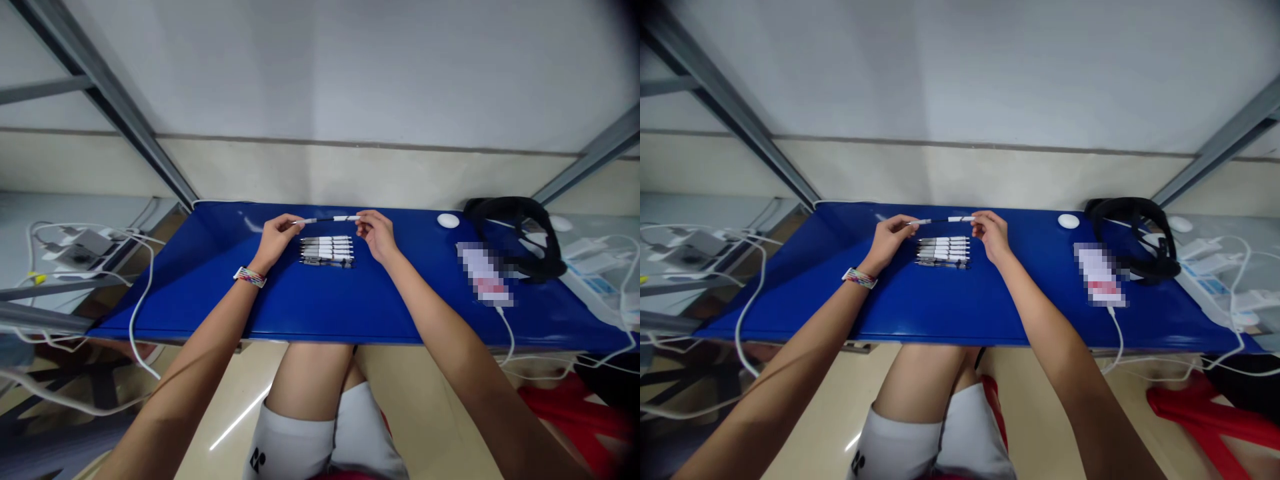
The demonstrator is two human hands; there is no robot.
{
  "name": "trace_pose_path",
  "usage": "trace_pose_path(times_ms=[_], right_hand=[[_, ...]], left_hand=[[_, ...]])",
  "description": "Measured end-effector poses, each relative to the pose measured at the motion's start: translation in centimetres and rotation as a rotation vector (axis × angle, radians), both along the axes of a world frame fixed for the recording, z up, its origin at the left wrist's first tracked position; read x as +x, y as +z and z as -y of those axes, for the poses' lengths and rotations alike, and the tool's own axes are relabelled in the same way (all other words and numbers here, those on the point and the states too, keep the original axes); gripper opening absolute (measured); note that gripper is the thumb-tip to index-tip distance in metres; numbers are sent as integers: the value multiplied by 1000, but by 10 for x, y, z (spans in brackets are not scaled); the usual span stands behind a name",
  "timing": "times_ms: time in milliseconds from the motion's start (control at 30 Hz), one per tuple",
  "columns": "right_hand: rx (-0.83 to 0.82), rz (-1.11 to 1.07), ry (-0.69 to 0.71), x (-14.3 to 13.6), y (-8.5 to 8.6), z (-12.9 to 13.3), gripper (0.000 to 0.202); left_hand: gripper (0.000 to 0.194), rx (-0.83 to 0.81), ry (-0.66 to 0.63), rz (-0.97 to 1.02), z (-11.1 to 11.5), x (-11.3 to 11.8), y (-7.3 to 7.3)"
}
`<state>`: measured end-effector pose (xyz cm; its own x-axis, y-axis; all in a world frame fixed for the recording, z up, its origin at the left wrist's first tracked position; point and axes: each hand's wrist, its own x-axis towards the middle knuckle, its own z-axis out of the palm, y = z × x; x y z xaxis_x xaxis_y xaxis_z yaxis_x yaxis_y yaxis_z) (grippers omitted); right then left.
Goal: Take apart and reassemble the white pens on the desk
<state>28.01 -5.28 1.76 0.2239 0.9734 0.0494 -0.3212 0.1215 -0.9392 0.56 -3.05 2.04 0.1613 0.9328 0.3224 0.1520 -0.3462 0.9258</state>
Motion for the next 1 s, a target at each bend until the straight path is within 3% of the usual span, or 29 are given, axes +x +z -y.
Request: trace_pose_path(times_ms=[533,1000], right_hand=[[-16,-33,-121,6,-3,-3,12],[-20,-71,-144,8,-4,-4,13]], left_hand=[[43,-7,-18,32,-3,-1,-2],[50,-18,-32,14,-2,-1,-3]])
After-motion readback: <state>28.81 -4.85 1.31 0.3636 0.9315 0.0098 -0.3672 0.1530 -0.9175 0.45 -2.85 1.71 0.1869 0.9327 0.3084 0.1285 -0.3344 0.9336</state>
